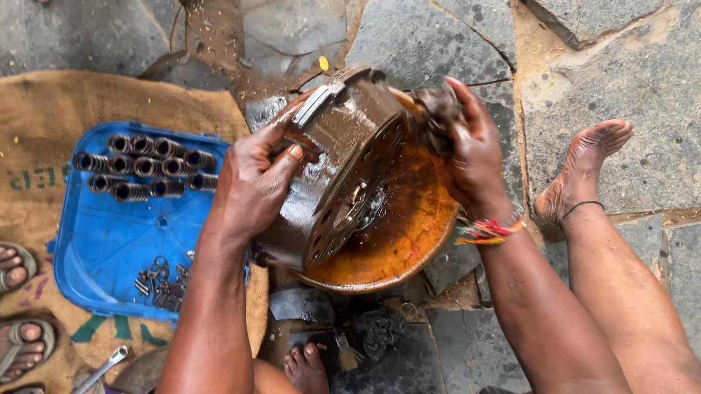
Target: The person scrubs a large, circular metal mechanical part with a brush and their hands while it sits in a bucket of liquid. They rotate the part to clean different sides and rinse it in the bucket.
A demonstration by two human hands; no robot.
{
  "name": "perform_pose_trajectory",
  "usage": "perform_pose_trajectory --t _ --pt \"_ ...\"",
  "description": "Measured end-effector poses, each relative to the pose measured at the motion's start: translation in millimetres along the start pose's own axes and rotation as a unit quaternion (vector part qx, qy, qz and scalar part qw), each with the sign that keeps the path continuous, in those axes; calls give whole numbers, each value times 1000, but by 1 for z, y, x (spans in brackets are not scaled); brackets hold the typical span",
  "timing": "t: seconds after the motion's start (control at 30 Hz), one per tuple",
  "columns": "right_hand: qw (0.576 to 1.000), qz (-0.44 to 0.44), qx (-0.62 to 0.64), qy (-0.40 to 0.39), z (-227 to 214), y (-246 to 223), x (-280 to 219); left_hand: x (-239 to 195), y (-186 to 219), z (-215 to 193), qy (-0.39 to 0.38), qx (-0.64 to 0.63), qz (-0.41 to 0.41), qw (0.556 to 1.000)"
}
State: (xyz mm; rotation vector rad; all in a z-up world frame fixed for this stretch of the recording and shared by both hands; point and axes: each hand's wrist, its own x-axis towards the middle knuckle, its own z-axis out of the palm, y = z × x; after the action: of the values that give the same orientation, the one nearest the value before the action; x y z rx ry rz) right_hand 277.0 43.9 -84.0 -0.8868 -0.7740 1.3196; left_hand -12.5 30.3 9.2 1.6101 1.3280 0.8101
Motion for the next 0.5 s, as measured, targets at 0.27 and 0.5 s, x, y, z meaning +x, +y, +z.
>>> perform_pose_trajectory --t 0.27,0.5 --pt "854 -312 -403 -103 118 -6 -30 5 -10 3 3 -57 8 998" --pt "908 -263 -326 -31 27 70 56 -1 -17 0 -10 -73 0 997"
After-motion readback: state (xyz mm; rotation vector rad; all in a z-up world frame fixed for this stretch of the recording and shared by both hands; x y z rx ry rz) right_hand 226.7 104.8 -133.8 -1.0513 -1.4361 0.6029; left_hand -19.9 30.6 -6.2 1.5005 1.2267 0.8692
